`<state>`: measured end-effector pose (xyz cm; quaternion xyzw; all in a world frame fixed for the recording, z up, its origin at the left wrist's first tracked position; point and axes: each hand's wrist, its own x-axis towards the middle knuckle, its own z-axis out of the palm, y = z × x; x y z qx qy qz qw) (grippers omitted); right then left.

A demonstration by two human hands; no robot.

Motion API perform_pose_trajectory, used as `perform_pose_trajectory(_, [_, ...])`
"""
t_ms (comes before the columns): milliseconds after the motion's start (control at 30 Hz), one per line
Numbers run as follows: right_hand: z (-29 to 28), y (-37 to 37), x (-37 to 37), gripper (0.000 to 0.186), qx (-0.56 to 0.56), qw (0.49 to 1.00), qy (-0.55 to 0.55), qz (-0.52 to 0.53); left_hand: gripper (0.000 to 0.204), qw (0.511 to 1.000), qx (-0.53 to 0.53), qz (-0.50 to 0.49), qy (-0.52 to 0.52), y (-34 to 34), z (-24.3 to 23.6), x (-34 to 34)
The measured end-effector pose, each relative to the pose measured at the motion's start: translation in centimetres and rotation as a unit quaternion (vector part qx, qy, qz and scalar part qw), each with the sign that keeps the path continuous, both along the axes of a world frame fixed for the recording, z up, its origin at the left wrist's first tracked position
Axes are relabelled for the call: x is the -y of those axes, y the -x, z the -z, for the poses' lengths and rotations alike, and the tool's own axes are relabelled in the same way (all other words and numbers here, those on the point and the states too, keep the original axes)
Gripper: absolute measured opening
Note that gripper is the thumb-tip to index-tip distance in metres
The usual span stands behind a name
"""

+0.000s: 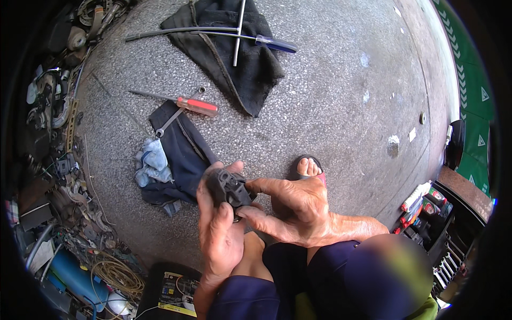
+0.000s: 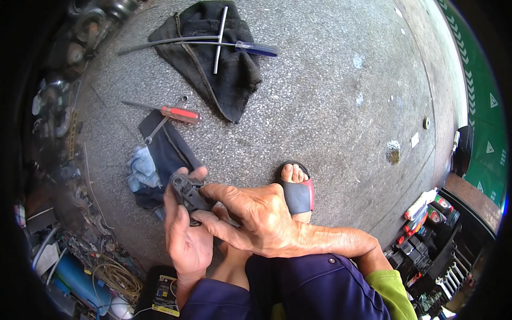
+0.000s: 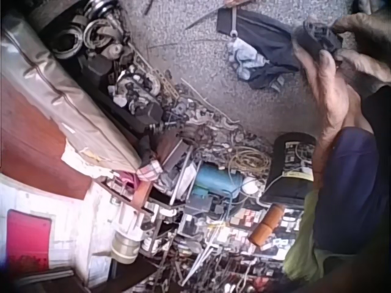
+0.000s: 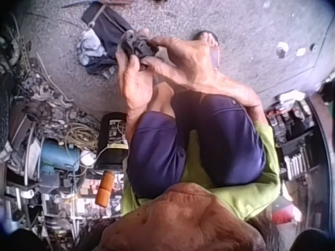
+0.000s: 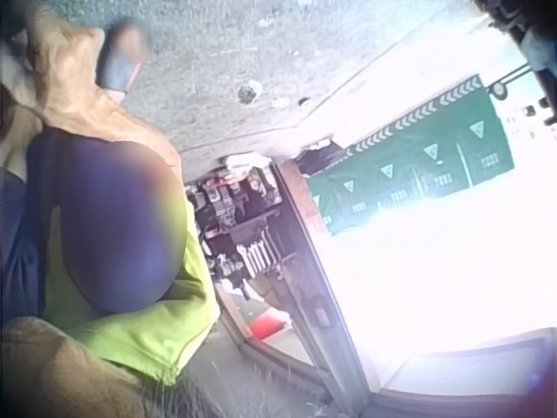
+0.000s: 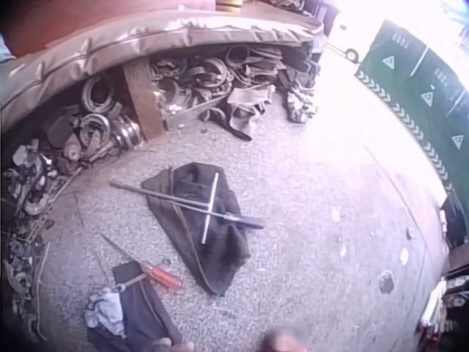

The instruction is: The person disassembles a small mechanical component, removes internal parts, and reassembles it by hand. The person repeatedly tests the mechanism's movement and adjusts internal pieces to ensure proper function.

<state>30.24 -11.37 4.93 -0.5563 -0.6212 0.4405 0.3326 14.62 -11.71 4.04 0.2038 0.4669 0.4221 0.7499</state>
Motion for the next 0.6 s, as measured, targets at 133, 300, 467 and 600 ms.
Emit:
perform_pose_trajectory(133, [-0.3,-0.1,0.1,0.042,-0.009,0.998,0.062,0.001,0.061,0.983,-0.132,0.001,-0.124,0.1,0.7,0.3])
perform_pose_trajectory(300, [0.6,-0.2,0.2,0.043,-0.049,0.999,0.025,0.002,0.060,0.971,-0.165,-0.027,-0.173,-0.1,1.1,0.8])
perform_pose_trajectory(467, [1.2,-0.4,-0.1,0.043,-0.068,0.997,-0.006,-0.022,0.058,0.971,-0.164,-0.032,-0.173,0.1,0.9,0.7])
perform_pose_trajectory(600, [1.9,-0.6,0.0,0.039,-0.066,0.997,-0.026,-0.020,0.056,0.971,-0.155,-0.030,-0.181,0.2,1.2,0.7])
